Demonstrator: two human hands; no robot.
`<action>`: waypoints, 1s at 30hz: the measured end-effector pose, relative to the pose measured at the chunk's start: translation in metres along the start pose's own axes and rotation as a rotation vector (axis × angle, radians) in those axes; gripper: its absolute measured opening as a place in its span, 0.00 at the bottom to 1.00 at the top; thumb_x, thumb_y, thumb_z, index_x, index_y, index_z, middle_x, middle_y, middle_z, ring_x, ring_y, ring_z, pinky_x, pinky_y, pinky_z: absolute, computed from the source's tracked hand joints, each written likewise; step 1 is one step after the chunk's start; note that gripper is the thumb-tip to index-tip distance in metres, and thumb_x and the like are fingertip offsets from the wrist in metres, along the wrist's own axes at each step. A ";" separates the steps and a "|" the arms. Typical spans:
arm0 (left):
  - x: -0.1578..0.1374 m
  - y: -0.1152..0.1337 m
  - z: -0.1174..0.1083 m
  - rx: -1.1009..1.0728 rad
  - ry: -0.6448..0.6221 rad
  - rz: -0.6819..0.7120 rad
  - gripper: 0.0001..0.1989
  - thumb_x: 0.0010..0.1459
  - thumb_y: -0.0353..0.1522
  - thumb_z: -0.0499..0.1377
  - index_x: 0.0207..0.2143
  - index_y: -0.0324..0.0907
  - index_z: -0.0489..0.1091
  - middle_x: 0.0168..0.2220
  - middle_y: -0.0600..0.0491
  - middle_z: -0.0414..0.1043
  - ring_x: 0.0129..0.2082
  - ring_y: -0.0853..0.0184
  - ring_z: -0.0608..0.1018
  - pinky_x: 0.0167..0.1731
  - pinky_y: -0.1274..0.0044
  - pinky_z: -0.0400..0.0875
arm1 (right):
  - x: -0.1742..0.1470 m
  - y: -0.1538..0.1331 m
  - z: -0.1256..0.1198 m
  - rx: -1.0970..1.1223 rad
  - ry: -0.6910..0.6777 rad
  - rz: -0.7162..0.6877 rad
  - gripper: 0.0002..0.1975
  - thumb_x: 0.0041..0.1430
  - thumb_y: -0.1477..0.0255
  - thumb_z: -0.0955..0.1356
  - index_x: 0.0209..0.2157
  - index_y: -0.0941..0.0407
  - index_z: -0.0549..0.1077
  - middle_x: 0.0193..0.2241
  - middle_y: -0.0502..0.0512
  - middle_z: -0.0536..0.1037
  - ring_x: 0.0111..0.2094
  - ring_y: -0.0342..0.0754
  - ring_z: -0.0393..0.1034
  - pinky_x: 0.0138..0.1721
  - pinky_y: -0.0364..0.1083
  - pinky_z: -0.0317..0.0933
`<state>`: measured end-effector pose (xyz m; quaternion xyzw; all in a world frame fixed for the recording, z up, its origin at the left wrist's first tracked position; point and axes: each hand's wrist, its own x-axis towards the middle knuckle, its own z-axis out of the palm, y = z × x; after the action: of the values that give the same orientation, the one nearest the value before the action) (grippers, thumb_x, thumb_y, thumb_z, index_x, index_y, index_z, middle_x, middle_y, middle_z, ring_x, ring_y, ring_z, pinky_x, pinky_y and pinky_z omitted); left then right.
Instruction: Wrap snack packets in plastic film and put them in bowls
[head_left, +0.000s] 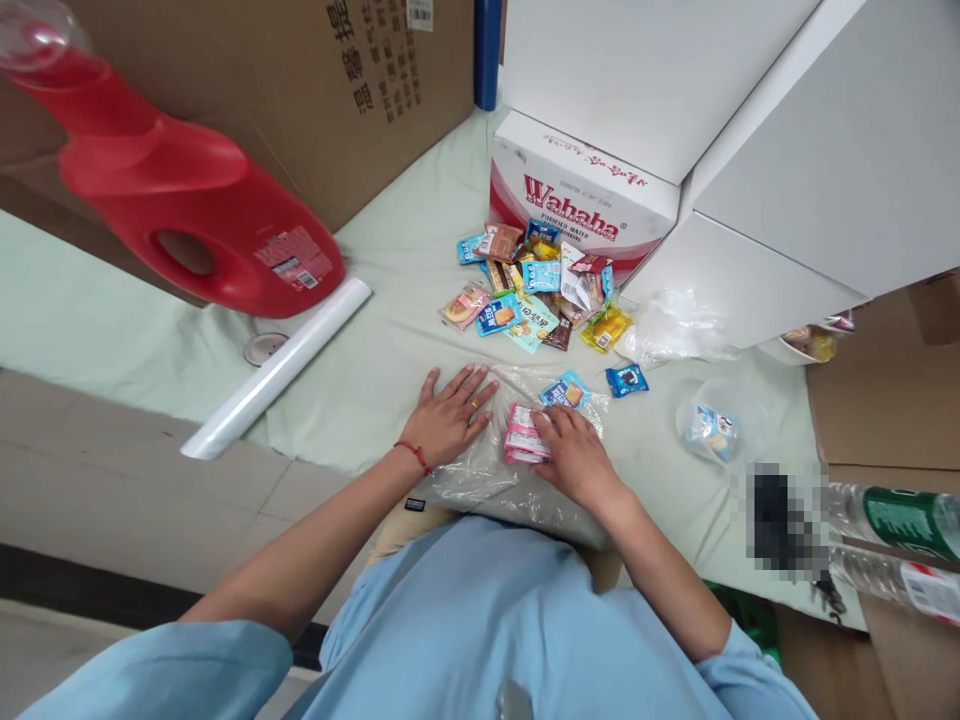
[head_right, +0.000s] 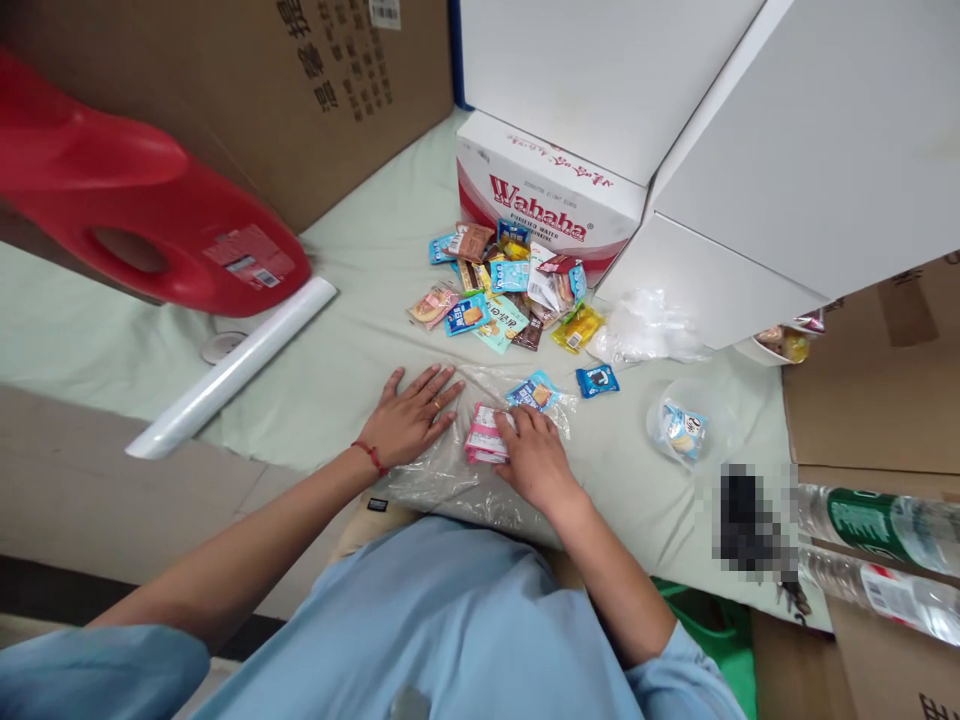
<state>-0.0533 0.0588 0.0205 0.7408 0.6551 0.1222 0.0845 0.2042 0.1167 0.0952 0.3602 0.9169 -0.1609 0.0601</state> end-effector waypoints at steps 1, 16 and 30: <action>0.000 0.000 0.000 -0.001 -0.001 -0.001 0.27 0.73 0.44 0.43 0.71 0.54 0.55 0.74 0.52 0.49 0.74 0.56 0.56 0.70 0.48 0.35 | 0.001 -0.002 0.002 -0.016 -0.002 0.016 0.38 0.58 0.67 0.76 0.67 0.55 0.63 0.61 0.66 0.69 0.63 0.64 0.58 0.62 0.61 0.58; -0.001 0.000 0.000 -0.060 0.021 0.003 0.27 0.73 0.43 0.44 0.71 0.55 0.56 0.74 0.51 0.51 0.74 0.56 0.56 0.70 0.48 0.33 | -0.018 0.015 -0.015 0.002 0.045 -0.008 0.35 0.59 0.70 0.71 0.67 0.56 0.62 0.57 0.67 0.70 0.55 0.64 0.63 0.55 0.60 0.61; -0.002 0.001 0.000 -0.049 0.035 0.010 0.26 0.73 0.44 0.44 0.71 0.55 0.57 0.74 0.50 0.52 0.74 0.57 0.56 0.70 0.48 0.34 | 0.025 -0.001 0.015 0.013 0.057 -0.108 0.36 0.61 0.69 0.72 0.68 0.55 0.61 0.62 0.66 0.68 0.61 0.63 0.61 0.64 0.63 0.54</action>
<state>-0.0530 0.0566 0.0207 0.7394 0.6497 0.1515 0.0906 0.1852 0.1273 0.0753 0.3148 0.9354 -0.1595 0.0227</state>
